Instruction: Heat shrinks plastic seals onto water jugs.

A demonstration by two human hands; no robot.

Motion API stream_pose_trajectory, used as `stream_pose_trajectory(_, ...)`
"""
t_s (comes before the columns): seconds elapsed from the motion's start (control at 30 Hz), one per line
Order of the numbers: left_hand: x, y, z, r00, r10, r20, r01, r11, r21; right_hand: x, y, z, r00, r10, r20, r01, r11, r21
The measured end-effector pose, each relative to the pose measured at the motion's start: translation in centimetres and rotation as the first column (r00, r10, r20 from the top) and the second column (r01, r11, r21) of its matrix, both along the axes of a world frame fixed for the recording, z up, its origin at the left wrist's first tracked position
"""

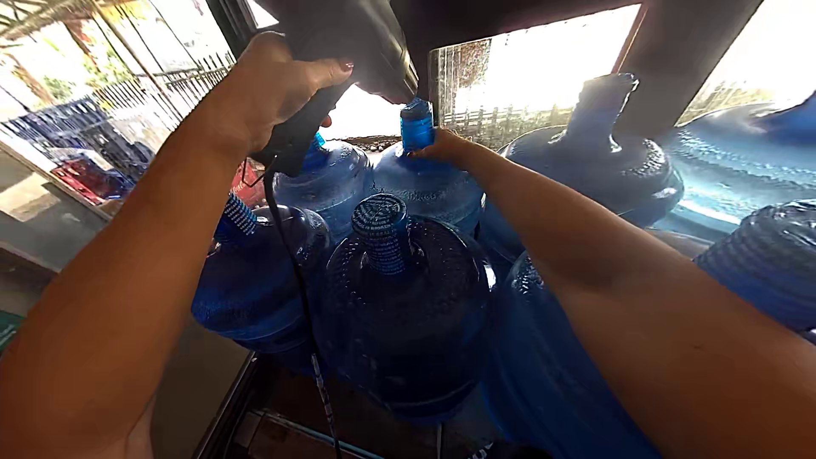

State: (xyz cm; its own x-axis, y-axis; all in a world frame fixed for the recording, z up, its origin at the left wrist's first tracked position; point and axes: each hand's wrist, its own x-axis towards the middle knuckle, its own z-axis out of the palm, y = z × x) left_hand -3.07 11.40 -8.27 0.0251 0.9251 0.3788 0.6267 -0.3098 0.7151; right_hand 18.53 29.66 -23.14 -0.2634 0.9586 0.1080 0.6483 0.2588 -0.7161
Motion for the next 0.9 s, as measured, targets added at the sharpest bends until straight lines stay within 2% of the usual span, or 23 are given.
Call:
stream_pose_trajectory(0.17, 0.2, -1.6, -0.6, 0.988, -0.037, -0.149, 0.056, 0.99, 0.127, 0.8, -0.6, 0.5, 0.999, 0.034, 0.02, -0.032, 0.996, -0.087)
stream_pose_trajectory(0.3, 1.7, -1.2, -1.3, 0.935, -0.02, -0.354, 0.093, 0.978, 0.188, 1.4, -1.0, 0.7, 0.997, 0.082, -0.005, -0.082, 0.986, -0.143)
stream_pose_trajectory(0.4, 1.9, -0.6, -1.6, 0.896, 0.0, -0.444, 0.102, 0.973, 0.207, 2.1, -1.5, 1.5, 0.994, 0.101, -0.027, -0.104, 0.982, -0.156)
stream_pose_trajectory(0.43, 1.9, -0.5, -1.7, 0.887, -0.003, -0.461, 0.113, 0.971, 0.211, 2.4, -1.6, 1.7, 0.997, 0.053, -0.064, -0.062, 0.986, -0.155)
stream_pose_trajectory(0.5, 1.5, -0.5, -2.2, 0.877, -0.032, -0.479, 0.152, 0.965, 0.214, 2.6, -1.6, 1.8, 0.959, -0.177, -0.222, 0.133, 0.971, -0.199)
stream_pose_trajectory(0.57, 0.9, -0.4, -3.1, 0.882, -0.056, -0.467, 0.173, 0.962, 0.211, 2.7, -1.1, 1.7, 0.854, -0.363, -0.372, 0.286, 0.926, -0.246)
stream_pose_trajectory(0.6, 0.5, -0.3, -3.6, 0.887, -0.059, -0.457, 0.167, 0.965, 0.2, 2.8, -0.8, 1.6, 0.811, -0.408, -0.419, 0.328, 0.911, -0.25)
stream_pose_trajectory(0.73, -1.6, -0.5, -5.9, 0.917, -0.036, -0.397, 0.131, 0.968, 0.215, 3.2, -0.7, 1.8, 0.731, -0.508, -0.456, 0.439, 0.862, -0.255)
stream_pose_trajectory(0.9, -4.7, -1.7, -8.6, 0.993, -0.097, -0.073, 0.114, 0.955, 0.274, 3.4, -1.1, 2.4, 0.648, -0.604, -0.464, 0.537, 0.794, -0.284)
